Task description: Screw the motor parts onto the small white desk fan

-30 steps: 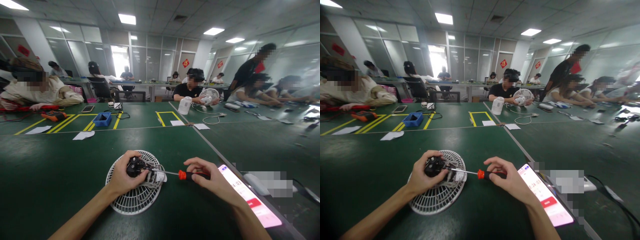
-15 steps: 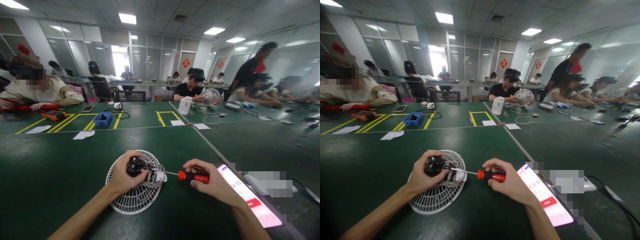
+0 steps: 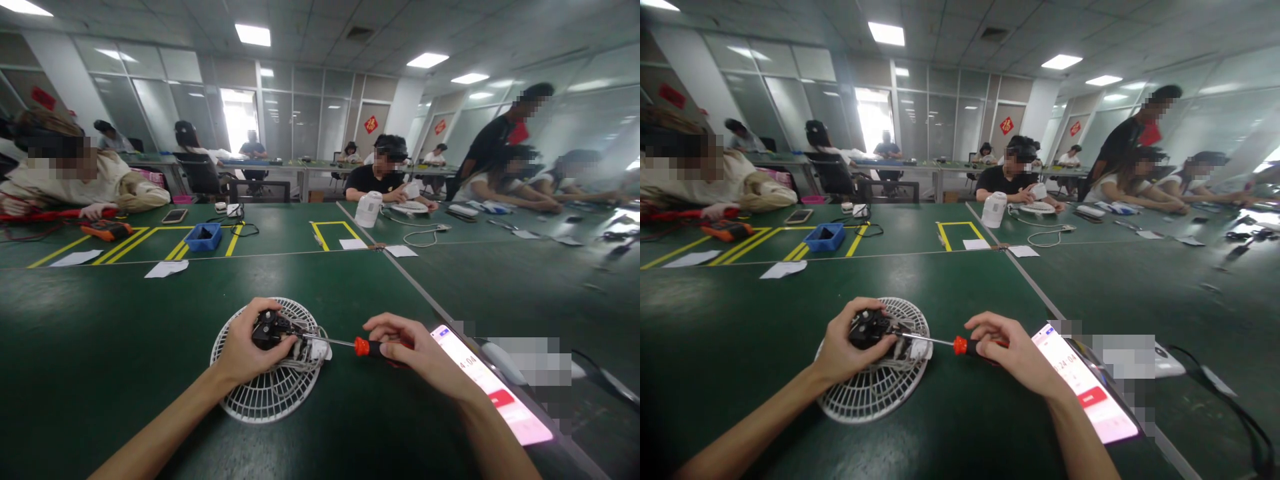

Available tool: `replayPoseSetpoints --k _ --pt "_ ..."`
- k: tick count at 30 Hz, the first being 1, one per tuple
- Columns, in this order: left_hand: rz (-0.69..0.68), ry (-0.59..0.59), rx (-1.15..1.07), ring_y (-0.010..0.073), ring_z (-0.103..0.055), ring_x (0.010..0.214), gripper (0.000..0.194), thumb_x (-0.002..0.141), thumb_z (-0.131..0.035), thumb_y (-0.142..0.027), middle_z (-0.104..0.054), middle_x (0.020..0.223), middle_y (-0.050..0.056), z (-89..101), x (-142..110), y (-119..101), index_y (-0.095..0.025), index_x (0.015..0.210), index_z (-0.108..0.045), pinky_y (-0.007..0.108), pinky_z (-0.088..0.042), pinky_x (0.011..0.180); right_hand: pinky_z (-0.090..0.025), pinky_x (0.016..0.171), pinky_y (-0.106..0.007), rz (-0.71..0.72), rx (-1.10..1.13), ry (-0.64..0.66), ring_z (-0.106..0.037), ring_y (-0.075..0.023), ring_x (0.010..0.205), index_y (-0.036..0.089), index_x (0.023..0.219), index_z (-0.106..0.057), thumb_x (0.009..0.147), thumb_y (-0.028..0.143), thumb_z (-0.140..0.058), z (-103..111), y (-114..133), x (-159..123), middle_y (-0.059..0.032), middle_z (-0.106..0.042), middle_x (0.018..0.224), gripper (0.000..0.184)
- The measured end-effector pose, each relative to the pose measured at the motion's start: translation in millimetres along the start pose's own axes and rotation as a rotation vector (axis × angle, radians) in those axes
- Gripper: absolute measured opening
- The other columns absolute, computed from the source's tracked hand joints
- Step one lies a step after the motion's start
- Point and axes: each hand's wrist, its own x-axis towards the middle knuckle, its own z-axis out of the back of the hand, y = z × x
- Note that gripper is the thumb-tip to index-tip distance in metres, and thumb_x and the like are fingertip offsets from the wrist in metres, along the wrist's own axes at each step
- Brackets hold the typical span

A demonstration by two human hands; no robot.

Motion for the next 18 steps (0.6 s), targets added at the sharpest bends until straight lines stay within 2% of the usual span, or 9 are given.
replayPoseSetpoints --k 2,5,8,11,14,18 --pt "0.004 -0.001 0.002 0.017 -0.069 0.09 0.044 0.077 -0.08 -0.031 -0.069 0.101 0.002 0.2 -0.2 0.2 -0.023 0.114 -0.057 0.032 -0.059 0.085 -0.049 0.064 -0.028 0.012 0.0 -0.028 -0.064 -0.0165 0.074 0.02 0.108 -0.072 0.079 0.027 -0.067 2.1 -0.4 0.3 -0.0027 -0.071 0.092 0.03" --pt "0.009 0.003 0.002 0.0166 -0.069 0.091 0.044 0.077 -0.08 -0.032 -0.069 0.102 0.001 0.5 -0.8 0.8 -0.024 0.114 -0.057 0.032 -0.059 0.085 -0.053 0.078 -0.033 0.072 0.033 -0.105 -0.07 -0.021 0.087 0.021 0.107 -0.072 0.077 0.028 -0.073 4.7 -2.5 2.3 -0.004 -0.075 0.094 0.031" --pt "0.012 0.002 0.011 0.0167 -0.07 0.091 0.045 0.077 -0.08 -0.032 -0.069 0.102 0.001 0.2 -1.5 2.0 -0.024 0.114 -0.057 0.032 -0.059 0.085 -0.053 0.087 -0.037 0.087 0.151 -0.238 -0.072 -0.0238 0.093 0.021 0.111 -0.07 0.073 0.032 -0.083 3.6 -7.2 6.2 -0.0053 -0.078 0.096 0.042" --pt "0.02 -0.006 0.015 0.0171 -0.07 0.09 0.045 0.076 -0.08 -0.033 -0.069 0.101 0.001 -0.2 -2.0 3.0 -0.024 0.114 -0.057 0.032 -0.059 0.084 -0.054 0.088 -0.037 0.085 0.325 -0.417 -0.073 -0.0226 0.09 0.023 0.121 -0.066 0.065 0.034 -0.092 -1.0 -13.6 12.1 -0.0048 -0.08 0.096 0.062" --pt "0.018 -0.006 0.019 0.0176 -0.07 0.091 0.044 0.077 -0.08 -0.034 -0.069 0.102 0.001 0.0 -2.1 3.0 -0.024 0.114 -0.057 0.032 -0.059 0.085 -0.055 0.091 -0.035 0.113 0.549 -0.549 -0.073 -0.0208 0.093 0.025 0.121 -0.064 0.056 0.031 -0.097 -5.3 -18.9 19.3 -0.0024 -0.08 0.094 0.074" --pt "0.016 -0.008 0.031 0.0186 -0.07 0.09 0.044 0.077 -0.079 -0.035 -0.07 0.102 0.003 0.6 -1.9 1.9 -0.023 0.113 -0.058 0.033 -0.059 0.083 -0.06 0.082 -0.033 0.113 0.786 -0.704 -0.075 -0.021 0.095 0.026 0.112 -0.063 0.05 0.031 -0.099 -6.2 -22.2 27.4 0.0008 -0.079 0.088 0.072"
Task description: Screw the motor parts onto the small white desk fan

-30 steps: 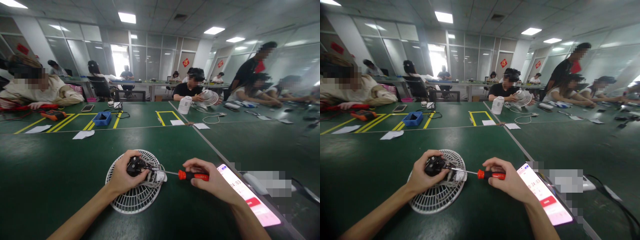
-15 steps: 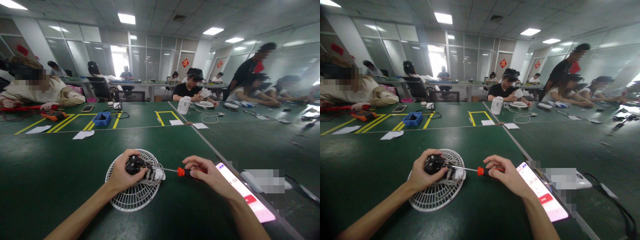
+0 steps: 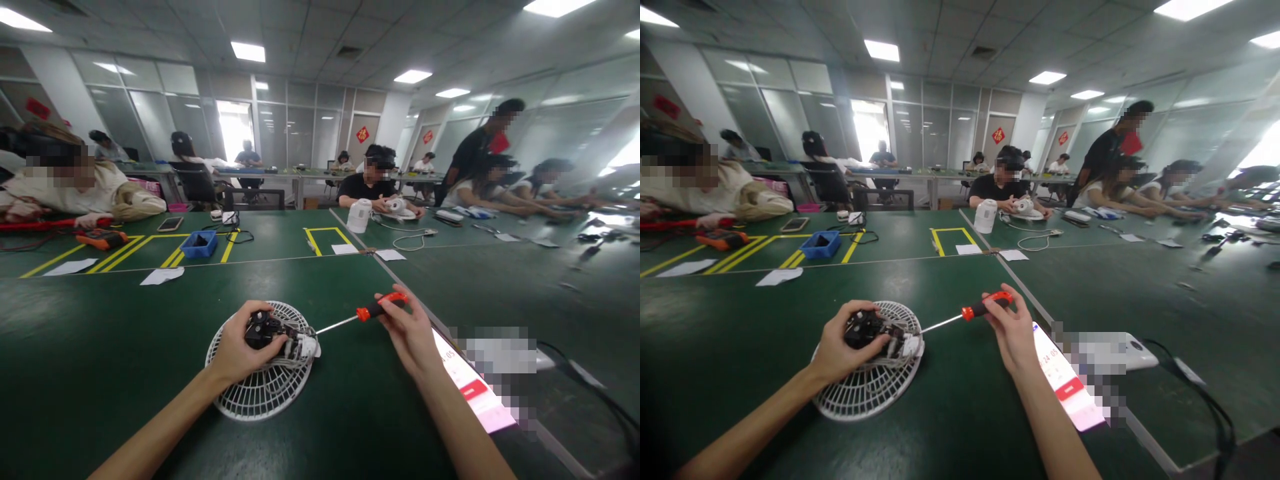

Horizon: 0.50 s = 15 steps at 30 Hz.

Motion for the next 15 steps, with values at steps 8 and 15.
replayPoseSetpoints --k 8,15 --pt "0.02 0.013 0.017 0.0199 -0.071 0.091 0.045 0.079 -0.078 -0.039 -0.07 0.103 0.004 -0.5 -0.3 1.2 -0.022 0.115 -0.056 0.035 -0.061 0.081 -0.058 0.065 -0.029 -0.015 -0.182 0.034 -0.073 -0.0222 0.086 0.022 0.11 -0.064 0.067 0.046 -0.089 -5.8 -20.8 -3.4 -0.0016 -0.077 0.084 0.056" --pt "0.03 0.002 0.014 0.0202 -0.071 0.091 0.043 0.078 -0.077 -0.039 -0.071 0.102 0.004 0.4 1.2 -1.7 -0.022 0.113 -0.058 0.036 -0.061 0.083 -0.052 0.093 -0.042 0.265 -1.132 0.381 -0.066 -0.0258 0.1 0.019 0.134 -0.06 0.093 0.037 -0.062 -18.0 -50.7 -22.8 -0.0095 -0.073 0.113 0.045"
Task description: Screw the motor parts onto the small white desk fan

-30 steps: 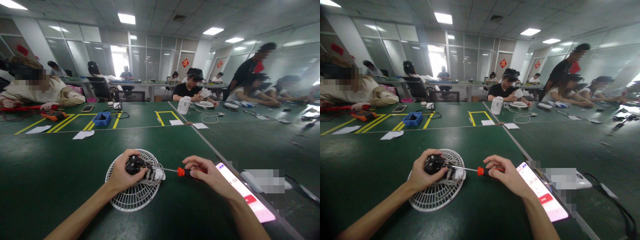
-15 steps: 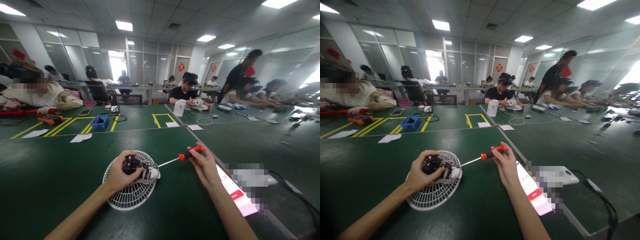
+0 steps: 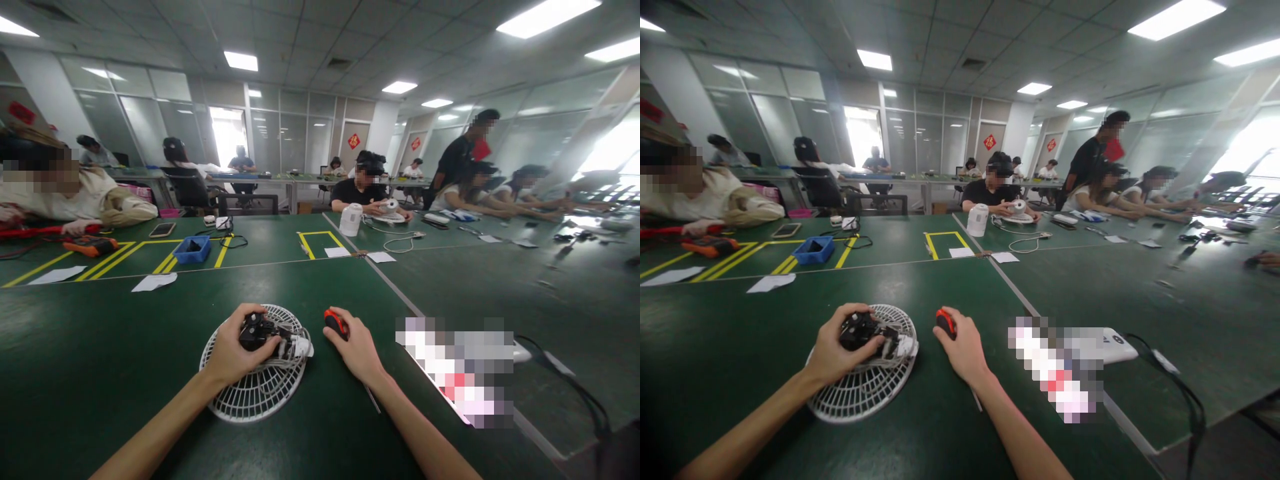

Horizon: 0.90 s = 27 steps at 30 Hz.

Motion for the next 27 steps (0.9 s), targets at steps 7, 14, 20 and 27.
replayPoseSetpoints --k 7,14,20,27 --pt "0.013 0.048 -0.004 0.0205 -0.071 0.092 0.044 0.078 -0.076 -0.039 -0.07 0.104 0.004 2.1 -0.5 2.9 -0.022 0.115 -0.057 0.036 -0.06 0.084 -0.044 0.106 -0.042 0.091 -0.204 0.08 -0.058 -0.0289 0.121 0.019 0.13 -0.065 0.09 0.022 -0.064 -8.1 6.2 -3.1 -0.0127 -0.067 0.129 0.041" --pt "0.03 0.178 -0.019 0.0208 -0.071 0.098 0.036 0.086 -0.068 -0.037 -0.071 0.11 0.005 18.8 4.7 4.0 -0.024 0.119 -0.059 0.036 -0.06 0.09 -0.044 0.105 -0.041 0.112 -0.288 0.096 -0.056 -0.0293 0.121 0.019 0.137 -0.061 0.091 0.022 -0.061 -9.3 4.0 -5.2 -0.0133 -0.065 0.13 0.045" --pt "0.091 0.249 -0.026 0.023 -0.074 0.097 0.041 0.082 -0.074 -0.041 -0.073 0.108 0.005 44.4 10.5 12.4 -0.025 0.117 -0.062 0.037 -0.062 0.09 -0.044 0.105 -0.043 0.109 -0.333 0.113 -0.056 -0.0318 0.124 0.021 0.141 -0.058 0.092 0.024 -0.06 -8.2 3.2 -7.3 -0.0145 -0.064 0.133 0.049" --pt "0.286 0.25 -0.042 0.0289 -0.074 0.102 0.046 0.08 -0.071 -0.058 -0.074 0.114 0.008 94.6 -1.5 37.3 -0.027 0.113 -0.067 0.044 -0.063 0.09 -0.045 0.105 -0.045 0.12 -0.356 0.172 -0.056 -0.0326 0.126 0.02 0.146 -0.054 0.094 0.025 -0.057 -1.8 9.3 -8.9 -0.0159 -0.063 0.136 0.052"
